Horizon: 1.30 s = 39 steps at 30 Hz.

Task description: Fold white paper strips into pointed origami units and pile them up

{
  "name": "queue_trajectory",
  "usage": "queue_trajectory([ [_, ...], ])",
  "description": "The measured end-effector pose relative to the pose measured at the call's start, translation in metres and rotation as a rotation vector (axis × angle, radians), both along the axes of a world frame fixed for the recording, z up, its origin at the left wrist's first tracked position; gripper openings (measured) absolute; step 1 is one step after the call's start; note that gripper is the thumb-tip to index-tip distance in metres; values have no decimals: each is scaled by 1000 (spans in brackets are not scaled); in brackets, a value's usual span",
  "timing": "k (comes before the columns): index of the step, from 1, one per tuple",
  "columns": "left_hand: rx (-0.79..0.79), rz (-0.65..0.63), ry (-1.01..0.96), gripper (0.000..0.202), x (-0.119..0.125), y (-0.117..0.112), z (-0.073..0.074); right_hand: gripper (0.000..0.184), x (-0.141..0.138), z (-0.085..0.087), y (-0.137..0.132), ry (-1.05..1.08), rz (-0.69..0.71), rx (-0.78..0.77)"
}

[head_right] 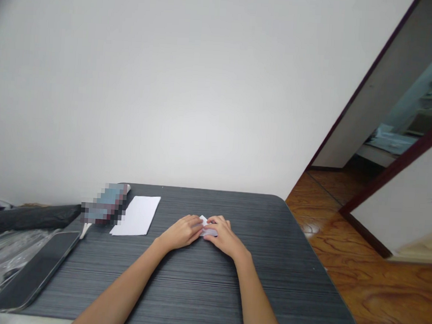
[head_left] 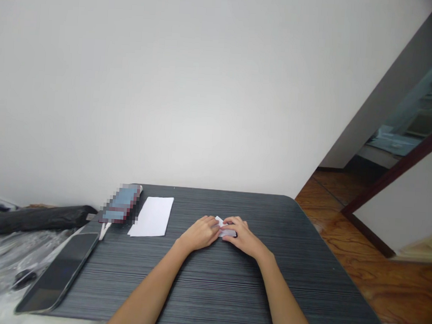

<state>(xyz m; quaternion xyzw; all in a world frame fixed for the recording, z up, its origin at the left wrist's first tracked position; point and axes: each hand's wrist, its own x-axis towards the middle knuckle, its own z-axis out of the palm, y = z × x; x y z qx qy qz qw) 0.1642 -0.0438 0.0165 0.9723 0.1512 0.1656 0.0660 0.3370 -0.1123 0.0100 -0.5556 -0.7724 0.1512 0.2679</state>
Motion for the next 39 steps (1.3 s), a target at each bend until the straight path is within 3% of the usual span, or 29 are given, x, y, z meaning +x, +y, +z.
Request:
queue_trajectory([
  [10, -49, -2, -49, 28, -4, 3, -1, 18, -3, -4, 8, 101, -46, 52],
  [21, -436, 191, -226, 23, -6, 19, -14, 17, 10, -18, 15, 255, -146, 33],
  [25, -362, 306, -188, 17, -4, 20, -18, 14, 9, -22, 17, 201, -191, 21],
  [31, -174, 495, -28, 14, 4, 3, -13, 4, 1, -21, 14, 91, -276, 41],
  [35, -143, 628, 29, 17, 7, -4, -9, 24, -17, -12, 5, -90, -406, 126],
  [39, -163, 695, 27, 18, 7, -5, -8, 45, -35, -9, -6, -246, -230, 126],
])
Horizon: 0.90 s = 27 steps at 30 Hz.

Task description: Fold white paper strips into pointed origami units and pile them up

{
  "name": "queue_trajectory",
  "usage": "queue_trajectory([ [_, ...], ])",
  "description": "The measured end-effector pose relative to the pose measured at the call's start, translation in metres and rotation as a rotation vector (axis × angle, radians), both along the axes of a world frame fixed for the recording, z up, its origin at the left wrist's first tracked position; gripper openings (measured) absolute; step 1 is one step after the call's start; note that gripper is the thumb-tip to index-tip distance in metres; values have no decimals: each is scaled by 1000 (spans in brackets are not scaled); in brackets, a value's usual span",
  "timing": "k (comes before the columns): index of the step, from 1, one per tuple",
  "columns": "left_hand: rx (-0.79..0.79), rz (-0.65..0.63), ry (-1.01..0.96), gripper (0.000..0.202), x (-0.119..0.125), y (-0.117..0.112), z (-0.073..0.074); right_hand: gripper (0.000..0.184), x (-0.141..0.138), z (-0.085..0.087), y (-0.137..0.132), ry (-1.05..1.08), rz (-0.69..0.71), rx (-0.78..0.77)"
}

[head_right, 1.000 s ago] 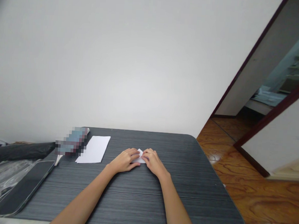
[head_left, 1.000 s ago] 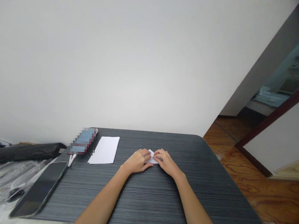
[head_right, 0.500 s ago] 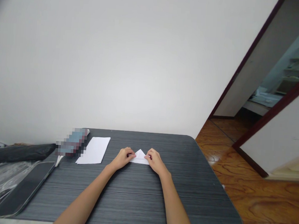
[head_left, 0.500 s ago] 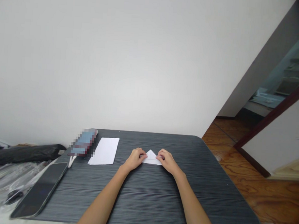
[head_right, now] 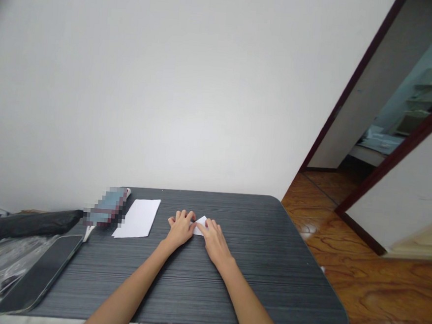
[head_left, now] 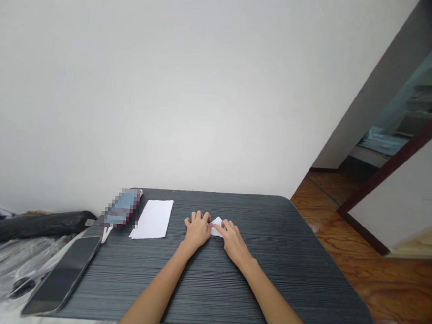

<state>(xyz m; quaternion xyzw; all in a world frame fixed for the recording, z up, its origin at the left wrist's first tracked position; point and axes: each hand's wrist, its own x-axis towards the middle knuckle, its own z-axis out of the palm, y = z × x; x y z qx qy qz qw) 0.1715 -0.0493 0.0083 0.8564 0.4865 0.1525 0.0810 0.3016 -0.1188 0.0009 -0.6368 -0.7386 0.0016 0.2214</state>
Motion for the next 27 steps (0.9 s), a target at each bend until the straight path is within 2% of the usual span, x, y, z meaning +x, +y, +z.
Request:
queue_trajectory([
  [2, 4, 20, -6, 18, -1, -1, -1, 48, -5, -2, -6, -1, 20, -5],
  [9, 55, 91, -13, 17, -9, -1, -3, 49, -2, -11, -25, 39, -135, 5],
  [13, 76, 71, -16, 18, -13, -1, -3, 45, 7, -11, -33, 44, -225, 23],
  [15, 84, 24, -25, 20, -14, -1, -4, 37, 10, -9, -33, 47, -264, 50],
  [18, 98, -82, -35, 25, -14, -2, -5, 22, 10, -5, -25, 66, -337, 85],
  [22, 141, -182, -61, 23, -15, -3, -6, 25, 7, -6, -1, 88, -325, 91],
  [27, 86, -135, -95, 23, -16, 2, -10, 26, 9, -11, 23, 158, -345, 53],
])
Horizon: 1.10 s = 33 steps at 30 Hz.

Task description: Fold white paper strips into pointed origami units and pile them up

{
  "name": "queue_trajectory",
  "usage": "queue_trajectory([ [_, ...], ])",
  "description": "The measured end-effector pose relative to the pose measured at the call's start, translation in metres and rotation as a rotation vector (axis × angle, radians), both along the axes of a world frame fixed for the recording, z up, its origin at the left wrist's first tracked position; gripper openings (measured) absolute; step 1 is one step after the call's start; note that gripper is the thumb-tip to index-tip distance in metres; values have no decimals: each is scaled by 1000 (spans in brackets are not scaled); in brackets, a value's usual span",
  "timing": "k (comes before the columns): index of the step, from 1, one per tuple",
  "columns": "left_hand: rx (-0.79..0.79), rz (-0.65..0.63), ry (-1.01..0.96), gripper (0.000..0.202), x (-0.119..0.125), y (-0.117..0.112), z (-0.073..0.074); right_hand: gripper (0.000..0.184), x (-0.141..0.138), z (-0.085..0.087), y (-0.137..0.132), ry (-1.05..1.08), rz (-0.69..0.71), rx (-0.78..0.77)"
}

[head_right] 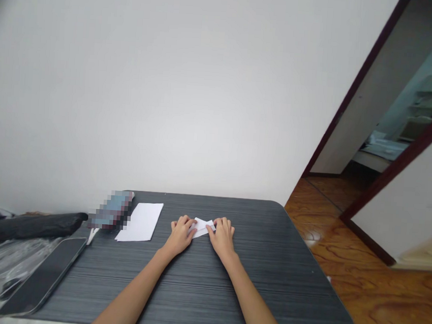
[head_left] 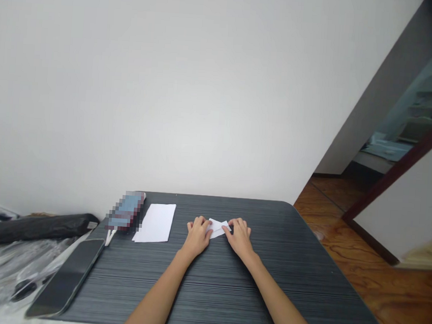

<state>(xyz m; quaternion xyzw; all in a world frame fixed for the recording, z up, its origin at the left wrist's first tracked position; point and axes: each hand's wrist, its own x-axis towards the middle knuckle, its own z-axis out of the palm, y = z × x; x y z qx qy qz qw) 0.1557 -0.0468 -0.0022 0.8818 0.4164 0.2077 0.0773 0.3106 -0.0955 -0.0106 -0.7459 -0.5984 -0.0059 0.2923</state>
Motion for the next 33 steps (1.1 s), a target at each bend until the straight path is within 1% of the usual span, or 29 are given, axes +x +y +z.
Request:
queue_trajectory([
  [2, -32, 37, -15, 28, 0, 3, -3, 29, 0, -2, 7, 34, 7, -3],
  [5, -64, 62, -28, 34, 0, 8, -6, 27, 0, -5, 17, 77, 80, -56],
  [7, -78, 54, -35, 32, 0, 9, -7, 22, -1, -8, 21, 112, 125, -105],
  [10, -108, 51, -52, 26, 0, 11, -7, 19, 0, -9, 23, 162, 140, -142],
  [13, -107, 28, -82, 18, 0, 10, -2, 11, 2, -1, 18, 175, 204, -125],
  [15, -53, -20, -115, 13, 0, 8, 3, 5, 3, 10, 11, 144, 283, -76],
  [16, -14, -48, -131, 13, 0, 7, 7, 4, 4, 15, 7, 111, 299, -27],
  [19, 89, -141, -127, 16, -3, 3, 15, 9, 4, 28, -3, -24, 359, 96],
  [21, 119, -217, -90, 18, -7, 3, 17, 14, 5, 30, -8, -112, 422, 115],
  [24, 103, -327, -31, 18, -14, 5, 15, 16, 5, 26, -12, -161, 492, 83],
  [27, 41, -375, -35, 18, -18, 9, 11, 17, 6, 20, -12, -122, 511, 46],
  [30, -25, -367, -89, 20, -18, 13, 7, 20, 8, 15, -10, -47, 501, 13],
  [33, -90, -306, -126, 23, -15, 16, 4, 25, 11, 10, -4, 52, 455, -28],
])
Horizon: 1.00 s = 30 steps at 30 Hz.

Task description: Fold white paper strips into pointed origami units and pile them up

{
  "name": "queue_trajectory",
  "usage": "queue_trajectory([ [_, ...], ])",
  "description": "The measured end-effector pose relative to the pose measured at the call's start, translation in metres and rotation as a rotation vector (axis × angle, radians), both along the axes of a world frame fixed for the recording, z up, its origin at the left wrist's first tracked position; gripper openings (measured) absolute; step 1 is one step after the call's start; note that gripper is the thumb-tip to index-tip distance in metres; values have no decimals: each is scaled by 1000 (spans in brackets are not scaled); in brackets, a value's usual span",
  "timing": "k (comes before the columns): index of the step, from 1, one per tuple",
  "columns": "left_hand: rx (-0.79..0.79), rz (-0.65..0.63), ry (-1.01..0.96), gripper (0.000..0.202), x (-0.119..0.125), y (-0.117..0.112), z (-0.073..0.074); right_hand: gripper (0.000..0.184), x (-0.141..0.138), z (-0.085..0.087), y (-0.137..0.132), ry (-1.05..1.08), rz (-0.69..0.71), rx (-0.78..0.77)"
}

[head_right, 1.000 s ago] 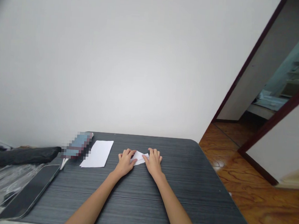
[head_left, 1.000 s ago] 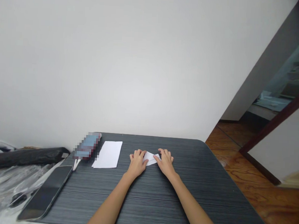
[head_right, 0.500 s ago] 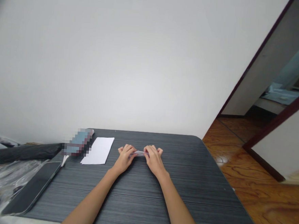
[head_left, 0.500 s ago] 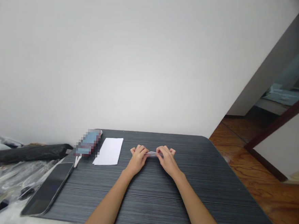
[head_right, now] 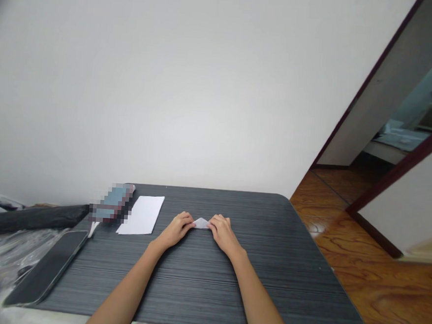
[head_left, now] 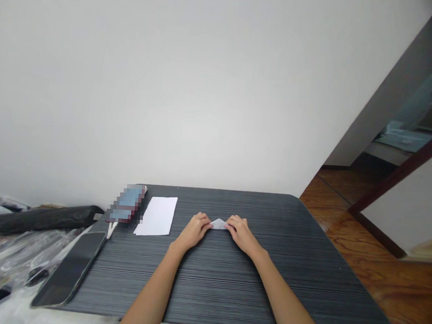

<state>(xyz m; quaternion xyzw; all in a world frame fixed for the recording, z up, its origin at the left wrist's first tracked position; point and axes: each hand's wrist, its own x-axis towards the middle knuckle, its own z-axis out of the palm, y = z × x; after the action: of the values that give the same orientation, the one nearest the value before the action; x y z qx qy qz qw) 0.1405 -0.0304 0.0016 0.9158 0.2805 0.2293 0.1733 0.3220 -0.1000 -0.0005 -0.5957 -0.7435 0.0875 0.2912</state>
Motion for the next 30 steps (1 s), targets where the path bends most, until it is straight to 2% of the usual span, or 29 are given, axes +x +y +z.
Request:
queue_trajectory([
  [6, -137, 216, -48, 13, 6, 4, -4, 23, 2, -7, 10, 90, -146, -84],
  [10, -102, 266, 13, 14, 8, 3, -2, 20, 0, -8, 12, 98, -193, -100],
  [15, -22, 389, 146, 15, 11, -4, -1, 17, -1, -10, 12, 47, -225, -102],
  [20, -10, 453, 179, 16, 12, -10, 0, 10, -5, -11, 9, -59, -331, -60],
  [23, 15, 421, 186, 17, 14, -13, 2, 11, -12, -12, 7, -138, -412, -28],
  [26, 83, 297, 177, 29, 17, -17, 3, 13, -21, -10, 6, -184, -458, 14],
  [30, 109, 82, 151, 29, 24, -16, 2, 16, -34, -4, 4, -208, -369, 47],
])
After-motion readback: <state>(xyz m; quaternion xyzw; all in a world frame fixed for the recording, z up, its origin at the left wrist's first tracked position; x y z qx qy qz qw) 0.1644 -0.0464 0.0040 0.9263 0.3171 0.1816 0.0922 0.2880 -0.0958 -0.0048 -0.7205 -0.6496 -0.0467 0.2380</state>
